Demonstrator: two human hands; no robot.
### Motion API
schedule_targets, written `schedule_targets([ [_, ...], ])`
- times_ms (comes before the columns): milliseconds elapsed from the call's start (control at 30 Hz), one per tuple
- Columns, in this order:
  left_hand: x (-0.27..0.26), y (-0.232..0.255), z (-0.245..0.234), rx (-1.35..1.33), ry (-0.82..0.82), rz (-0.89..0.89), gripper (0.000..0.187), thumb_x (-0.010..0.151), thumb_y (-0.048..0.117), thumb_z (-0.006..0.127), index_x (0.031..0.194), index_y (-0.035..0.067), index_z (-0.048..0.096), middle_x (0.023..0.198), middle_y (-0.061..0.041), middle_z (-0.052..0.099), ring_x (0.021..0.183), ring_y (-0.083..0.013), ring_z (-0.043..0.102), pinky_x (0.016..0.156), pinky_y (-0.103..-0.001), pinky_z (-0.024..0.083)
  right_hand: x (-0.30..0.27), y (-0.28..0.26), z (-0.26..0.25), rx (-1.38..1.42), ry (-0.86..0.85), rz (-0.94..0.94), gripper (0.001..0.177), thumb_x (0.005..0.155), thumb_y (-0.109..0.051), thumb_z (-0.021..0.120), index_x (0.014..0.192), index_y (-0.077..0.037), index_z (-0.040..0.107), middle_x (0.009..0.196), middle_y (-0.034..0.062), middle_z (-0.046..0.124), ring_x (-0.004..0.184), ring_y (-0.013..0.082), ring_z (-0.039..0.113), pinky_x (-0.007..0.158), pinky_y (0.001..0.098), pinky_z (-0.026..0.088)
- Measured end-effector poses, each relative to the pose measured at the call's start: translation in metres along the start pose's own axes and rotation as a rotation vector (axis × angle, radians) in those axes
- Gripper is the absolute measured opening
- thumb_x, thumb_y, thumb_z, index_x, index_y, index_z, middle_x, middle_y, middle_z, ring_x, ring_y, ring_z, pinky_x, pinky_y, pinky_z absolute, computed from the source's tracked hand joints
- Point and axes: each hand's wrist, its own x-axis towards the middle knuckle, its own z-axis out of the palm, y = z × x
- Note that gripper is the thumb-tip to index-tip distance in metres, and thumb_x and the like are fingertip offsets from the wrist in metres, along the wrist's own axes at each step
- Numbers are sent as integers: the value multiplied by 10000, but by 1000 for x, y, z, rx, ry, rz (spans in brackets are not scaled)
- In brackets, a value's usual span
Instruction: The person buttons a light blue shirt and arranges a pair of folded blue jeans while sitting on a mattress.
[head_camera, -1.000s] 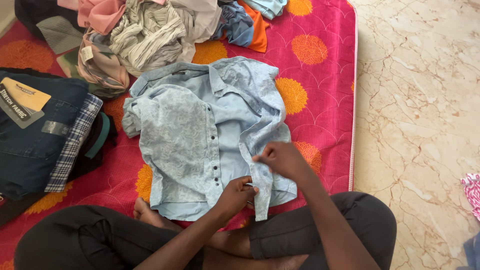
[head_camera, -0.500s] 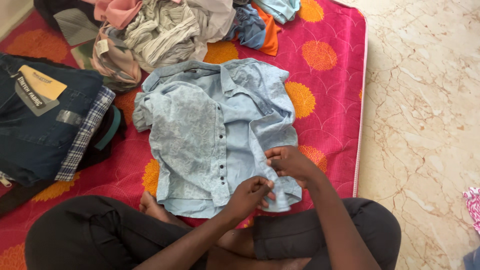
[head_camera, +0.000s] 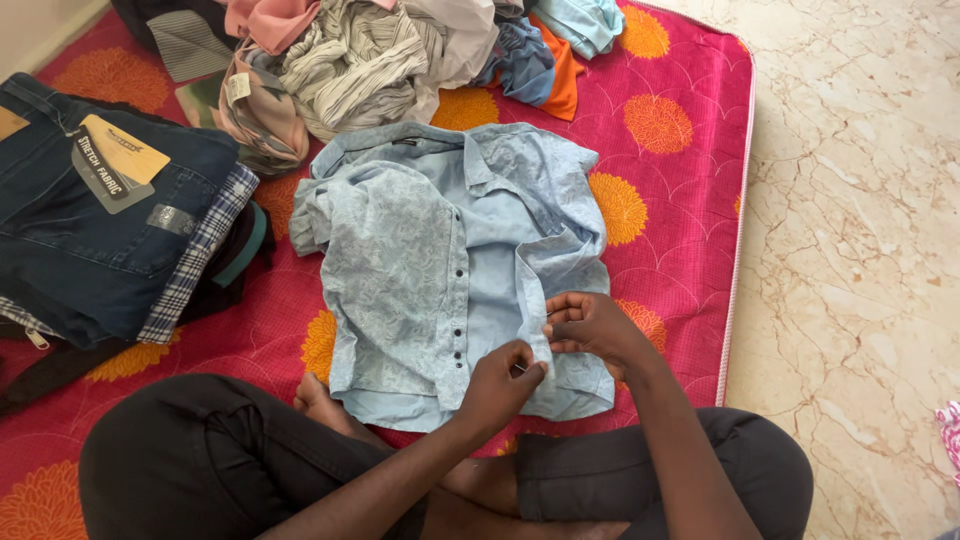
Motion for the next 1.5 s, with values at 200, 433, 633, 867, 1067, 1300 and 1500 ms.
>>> schedule_targets([
  [200, 2, 20, -4, -13, 61, -25, 210, 953, 216, 683, 1002, 30, 597, 683, -13, 594, 589, -79, 535, 535, -271, 433, -2, -2, 5, 4, -25, -24, 323, 843, -159, 782, 1113, -22, 670, 920, 28, 722, 827, 134, 709, 774, 331, 599],
  [433, 21, 29, -24, -203, 103, -71, 190, 982, 221, 631, 1053, 44, 633, 711, -36, 648, 584, -96, 561, 529, -266, 446, 14, 21, 0, -621, 266, -446, 568, 853, -343, 813, 1307, -65, 617, 1216, 129, 669, 1136, 295, 626, 936, 445, 548],
  [633, 27, 33, -56, 105, 293, 76, 158, 974, 203, 628, 1000, 52, 665, 795, 12, 709, 684, -41, 636, 608, -236, 493, 11, 25, 7, -1208, 391, 76, 902, 678, -321, 903, 1473, -325, 478, 1570, 97, 379, 1308, 440, 444, 952, 585, 489],
  [867, 32, 34, -63, -111, 136, -115, 182, 986, 205, 652, 1011, 26, 675, 672, 40, 536, 577, -49, 409, 523, -262, 333, 13, 30, -3, -1165, 654, -22, 311, 919, -276, 685, 1223, -211, 688, 1281, 97, 631, 1166, 354, 657, 937, 561, 538],
  [1067, 27, 41, -57, -165, 64, -120, 206, 981, 210, 665, 1084, 31, 674, 669, 34, 528, 557, -58, 402, 480, -267, 324, -1, 12, 5, -711, 615, -509, 198, 920, -268, 707, 1013, -96, 741, 940, 74, 768, 849, 225, 769, 747, 369, 599],
  [1300, 22, 48, -48, -264, -71, -140, 263, 952, 177, 638, 1169, 32, 674, 931, -12, 718, 688, -75, 640, 577, -268, 522, -27, -10, 41, -131, 247, -130, 358, 891, -388, 730, 959, -37, 721, 819, 17, 710, 671, 95, 665, 579, 258, 523],
  [1500, 21, 48, -43, -19, 83, -56, 245, 886, 171, 717, 1066, 21, 644, 923, -50, 678, 682, -126, 640, 592, -309, 528, -25, -9, 34, 17, 133, -149, 294, 887, -335, 759, 946, -53, 697, 814, -4, 689, 690, 68, 631, 594, 251, 504],
])
